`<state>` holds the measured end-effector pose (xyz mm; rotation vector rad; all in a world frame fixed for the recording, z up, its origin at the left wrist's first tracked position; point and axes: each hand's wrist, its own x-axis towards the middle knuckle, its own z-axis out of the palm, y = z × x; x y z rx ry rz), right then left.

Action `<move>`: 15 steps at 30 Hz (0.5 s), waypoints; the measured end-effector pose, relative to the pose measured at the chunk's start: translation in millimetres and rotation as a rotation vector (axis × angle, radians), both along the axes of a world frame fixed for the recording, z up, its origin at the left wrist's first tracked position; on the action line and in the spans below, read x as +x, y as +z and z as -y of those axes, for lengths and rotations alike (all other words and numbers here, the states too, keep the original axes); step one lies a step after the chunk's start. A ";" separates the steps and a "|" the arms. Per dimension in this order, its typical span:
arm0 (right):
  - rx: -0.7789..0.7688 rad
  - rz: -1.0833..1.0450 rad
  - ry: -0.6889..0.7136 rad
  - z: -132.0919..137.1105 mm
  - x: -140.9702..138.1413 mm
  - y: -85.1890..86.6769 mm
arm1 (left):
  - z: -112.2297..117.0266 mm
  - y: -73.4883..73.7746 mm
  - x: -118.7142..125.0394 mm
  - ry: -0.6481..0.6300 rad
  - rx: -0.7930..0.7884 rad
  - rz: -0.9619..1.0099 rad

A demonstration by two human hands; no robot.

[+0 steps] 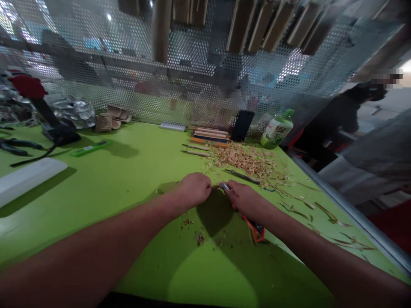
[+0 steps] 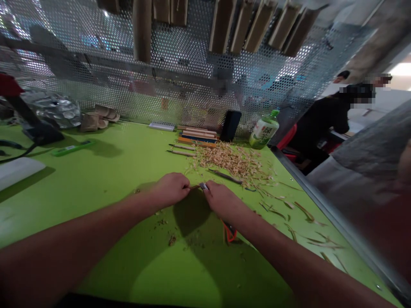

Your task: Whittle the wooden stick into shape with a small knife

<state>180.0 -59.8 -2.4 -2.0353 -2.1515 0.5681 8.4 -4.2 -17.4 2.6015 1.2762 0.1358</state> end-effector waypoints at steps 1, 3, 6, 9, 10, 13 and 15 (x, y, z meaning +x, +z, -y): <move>-0.004 -0.004 0.009 -0.3 0.1 -0.1 | 0.4 0.5 0.1 0.001 0.001 -0.002; -0.008 -0.014 0.031 -0.9 0.4 -0.6 | 1.1 1.4 0.0 0.001 0.003 -0.002; -0.008 -0.012 0.024 -1.8 0.7 -1.2 | 1.5 1.6 -0.1 0.004 -0.002 -0.004; -0.026 0.000 0.003 -2.4 0.4 -0.5 | 1.0 0.9 0.0 0.000 -0.003 -0.003; -0.033 0.003 0.005 -2.6 0.3 -0.1 | 0.7 0.6 0.1 -0.003 -0.002 -0.002; -0.042 0.000 0.014 -3.1 0.6 0.6 | 0.3 0.5 0.4 -0.008 -0.002 -0.005; -0.041 -0.004 0.021 -3.1 1.1 0.5 | 0.3 0.9 0.5 -0.008 0.000 -0.007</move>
